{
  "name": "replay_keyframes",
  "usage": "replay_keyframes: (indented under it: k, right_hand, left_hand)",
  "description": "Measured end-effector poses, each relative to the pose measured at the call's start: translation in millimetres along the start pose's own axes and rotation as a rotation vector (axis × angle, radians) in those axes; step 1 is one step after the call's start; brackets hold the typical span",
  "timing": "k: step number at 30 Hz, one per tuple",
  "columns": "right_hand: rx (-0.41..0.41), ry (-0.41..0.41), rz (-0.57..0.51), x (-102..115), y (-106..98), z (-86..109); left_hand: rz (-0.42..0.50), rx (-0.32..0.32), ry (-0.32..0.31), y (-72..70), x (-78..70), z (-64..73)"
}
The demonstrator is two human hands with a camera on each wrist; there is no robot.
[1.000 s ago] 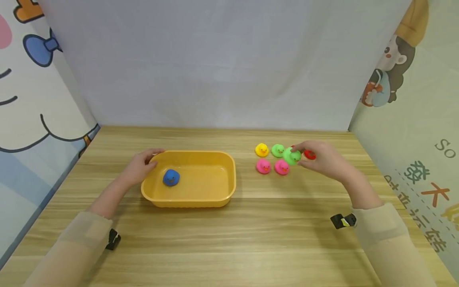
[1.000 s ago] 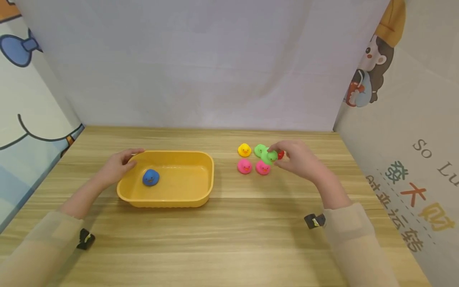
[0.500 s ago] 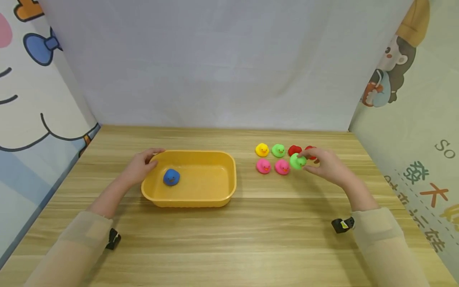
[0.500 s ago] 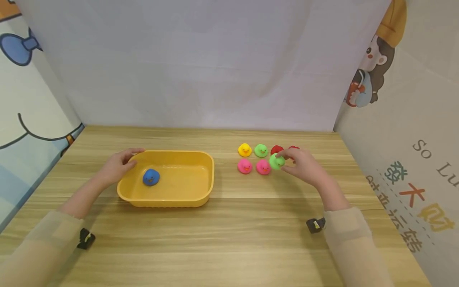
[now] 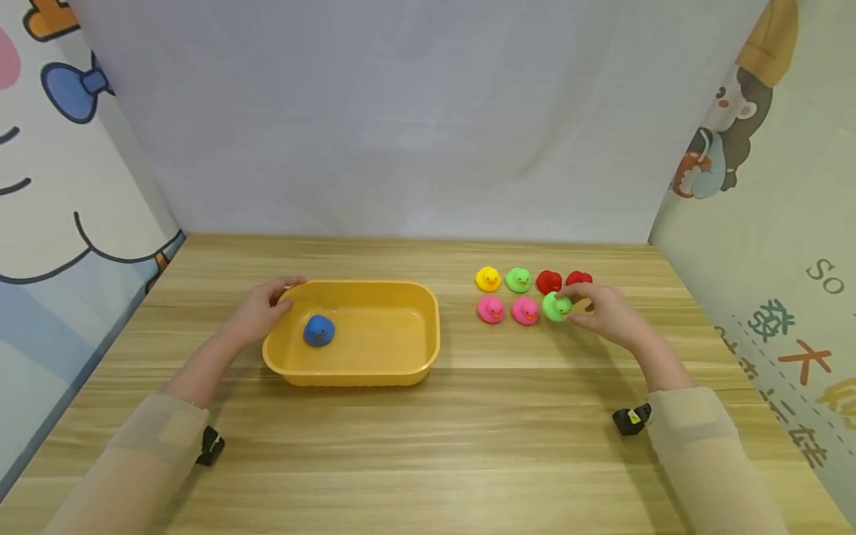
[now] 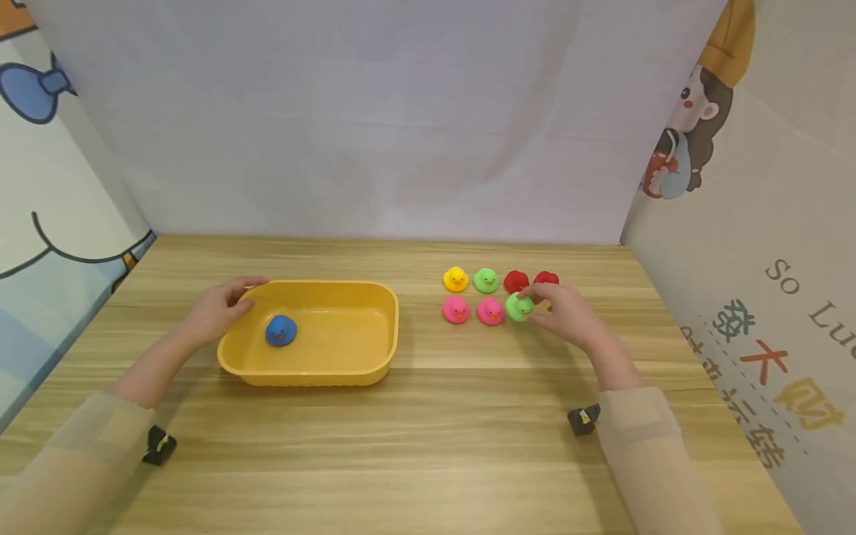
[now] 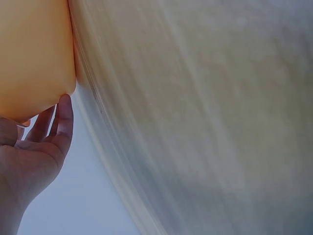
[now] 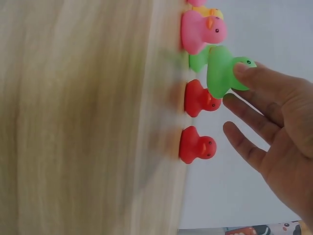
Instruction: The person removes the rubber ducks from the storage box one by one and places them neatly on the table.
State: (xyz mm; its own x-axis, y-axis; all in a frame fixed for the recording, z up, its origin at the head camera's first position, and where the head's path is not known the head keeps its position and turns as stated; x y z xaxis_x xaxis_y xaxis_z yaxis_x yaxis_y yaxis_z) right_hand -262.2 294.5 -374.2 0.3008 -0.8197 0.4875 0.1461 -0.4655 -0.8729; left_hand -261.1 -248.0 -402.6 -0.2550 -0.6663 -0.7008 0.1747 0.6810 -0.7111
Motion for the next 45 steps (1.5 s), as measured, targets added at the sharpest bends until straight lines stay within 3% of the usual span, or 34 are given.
replay_keyframes:
  k: [8,30,45]
  right_hand:
    - [0.050,0.058,-0.001,-6.3,2.8,-2.0]
    - [0.084,0.081,-0.006,-18.2,7.0,-4.8]
    - [0.044,0.052,-0.033,-0.9,-1.7,-3.9]
  left_hand:
    - [-0.006,0.011,-0.001,-1.9,-2.2,1.2]
    - [-0.006,0.014,-0.003,-2.2,-0.1,1.3]
    - [-0.008,0.014,-0.003,-1.5,1.3,1.3]
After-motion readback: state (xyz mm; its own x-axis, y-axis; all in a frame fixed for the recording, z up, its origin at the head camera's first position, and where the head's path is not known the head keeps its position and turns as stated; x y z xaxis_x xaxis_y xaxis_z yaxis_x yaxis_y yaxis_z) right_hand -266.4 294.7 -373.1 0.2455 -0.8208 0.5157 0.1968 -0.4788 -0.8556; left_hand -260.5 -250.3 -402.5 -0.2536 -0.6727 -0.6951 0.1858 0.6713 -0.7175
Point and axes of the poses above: each hand's wrist, its own z-axis away from the middle knuckle, its own y-axis out of the palm, x = y × z, the point moved 2 cm from there along -z, towards the middle knuckle, and after that the axes turned 5 degrees about y, right-handed, at the moved point
